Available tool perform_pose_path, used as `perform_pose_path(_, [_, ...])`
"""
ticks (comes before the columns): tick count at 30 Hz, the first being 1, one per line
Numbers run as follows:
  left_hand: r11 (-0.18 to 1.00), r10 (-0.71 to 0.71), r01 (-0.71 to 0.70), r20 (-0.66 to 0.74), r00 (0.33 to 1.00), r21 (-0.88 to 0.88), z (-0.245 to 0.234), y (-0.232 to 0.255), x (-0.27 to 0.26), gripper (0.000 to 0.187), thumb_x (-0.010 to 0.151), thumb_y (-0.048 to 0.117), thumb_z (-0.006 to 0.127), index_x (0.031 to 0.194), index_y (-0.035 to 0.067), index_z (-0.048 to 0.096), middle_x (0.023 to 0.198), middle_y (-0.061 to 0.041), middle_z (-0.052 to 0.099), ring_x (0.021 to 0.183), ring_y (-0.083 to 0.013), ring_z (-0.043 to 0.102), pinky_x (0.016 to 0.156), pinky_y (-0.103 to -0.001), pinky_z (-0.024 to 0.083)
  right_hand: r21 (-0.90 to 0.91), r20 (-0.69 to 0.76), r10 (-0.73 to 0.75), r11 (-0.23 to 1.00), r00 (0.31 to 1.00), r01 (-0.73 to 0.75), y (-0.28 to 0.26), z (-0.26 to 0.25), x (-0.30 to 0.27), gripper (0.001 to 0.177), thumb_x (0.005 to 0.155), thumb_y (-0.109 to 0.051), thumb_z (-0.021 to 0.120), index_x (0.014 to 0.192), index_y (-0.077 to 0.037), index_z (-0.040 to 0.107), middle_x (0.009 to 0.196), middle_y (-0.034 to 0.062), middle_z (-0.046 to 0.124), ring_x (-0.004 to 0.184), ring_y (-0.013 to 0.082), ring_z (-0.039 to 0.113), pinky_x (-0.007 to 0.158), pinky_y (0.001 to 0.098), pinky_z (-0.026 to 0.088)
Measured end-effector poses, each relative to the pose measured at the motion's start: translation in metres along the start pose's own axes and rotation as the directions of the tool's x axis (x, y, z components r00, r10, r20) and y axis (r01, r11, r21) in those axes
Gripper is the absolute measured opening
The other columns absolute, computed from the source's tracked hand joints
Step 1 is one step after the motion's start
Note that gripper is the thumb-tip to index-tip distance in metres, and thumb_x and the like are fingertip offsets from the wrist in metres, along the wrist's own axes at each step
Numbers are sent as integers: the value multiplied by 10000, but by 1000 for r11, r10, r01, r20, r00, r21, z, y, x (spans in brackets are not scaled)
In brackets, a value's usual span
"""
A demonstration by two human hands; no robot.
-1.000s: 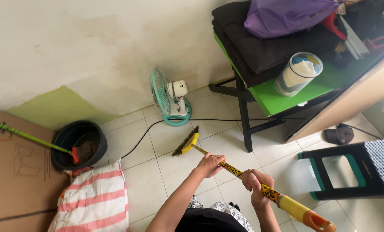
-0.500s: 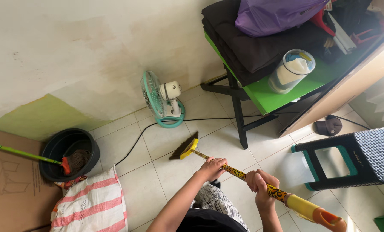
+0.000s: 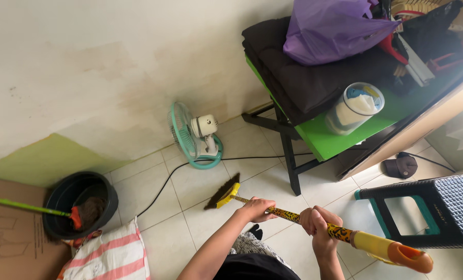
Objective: The person sweeps the floor around a room using a broom, moving a stool and a striped pillow to reach different areas of the tile floor.
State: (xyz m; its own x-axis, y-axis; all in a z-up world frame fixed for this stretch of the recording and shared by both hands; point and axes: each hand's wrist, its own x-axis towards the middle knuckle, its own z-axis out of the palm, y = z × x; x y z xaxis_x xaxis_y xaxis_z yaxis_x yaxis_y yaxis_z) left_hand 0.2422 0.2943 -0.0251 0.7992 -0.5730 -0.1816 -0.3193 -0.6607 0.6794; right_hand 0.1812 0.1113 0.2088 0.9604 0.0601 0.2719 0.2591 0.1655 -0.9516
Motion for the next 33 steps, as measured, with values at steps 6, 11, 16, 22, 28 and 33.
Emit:
perform_pose_path(6, [1000, 24, -24, 71, 997, 4, -32, -4, 30, 382, 910, 493, 710, 880, 115, 663, 777, -105, 700, 845, -325, 699, 997, -440, 473, 43, -3, -33, 999, 999, 33, -3, 0, 35, 380, 921, -49, 415, 549, -65, 342, 488, 38, 374, 448, 127, 323, 485, 304, 322])
perform_pose_path(11, [994, 91, -91, -8, 996, -59, -49, -5, 54, 231, 870, 394, 716, 893, 164, 714, 754, -83, 697, 814, -298, 690, 979, -435, 479, 40, 15, -80, 996, 997, 79, -3, 0, 56, 382, 915, -41, 417, 543, -66, 336, 481, 39, 375, 433, 130, 330, 473, 317, 337])
perform_pose_path(16, [996, 82, -82, 1, 997, -28, -55, -7, 77, 157, 858, 331, 698, 893, 180, 720, 720, -101, 675, 822, -302, 685, 1060, -420, 432, -3, 23, -128, 992, 991, 129, -6, 0, 69, 348, 877, -27, 432, 544, -56, 337, 481, 38, 376, 431, 132, 333, 475, 318, 331])
perform_pose_path(22, [987, 142, -136, -86, 986, 81, -63, -16, 114, 110, 787, 273, 700, 827, 171, 714, 794, -85, 688, 944, -274, 669, 1068, -459, 388, -53, -61, -205, 978, 977, 202, -4, 4, 78, 361, 904, -66, 441, 558, -59, 340, 499, 39, 384, 444, 142, 360, 492, 328, 361])
perform_pose_path(28, [987, 99, -89, -68, 993, 136, -93, -33, 143, 56, 840, 218, 675, 816, 170, 658, 841, -35, 713, 972, -220, 697, 1096, -470, 382, -56, -168, -202, 979, 965, 195, 18, 19, 87, 371, 983, -113, 422, 622, -40, 389, 549, 57, 420, 512, 152, 394, 576, 333, 382])
perform_pose_path(33, [980, 112, -100, -61, 992, 173, -126, -62, 161, 212, 843, 147, 762, 991, 159, 610, 921, -28, 703, 1049, -212, 685, 1151, -507, 334, -78, -313, -166, 986, 935, 149, 44, 51, 115, 330, 993, -68, 412, 666, -33, 403, 630, 61, 437, 591, 168, 421, 707, 366, 454])
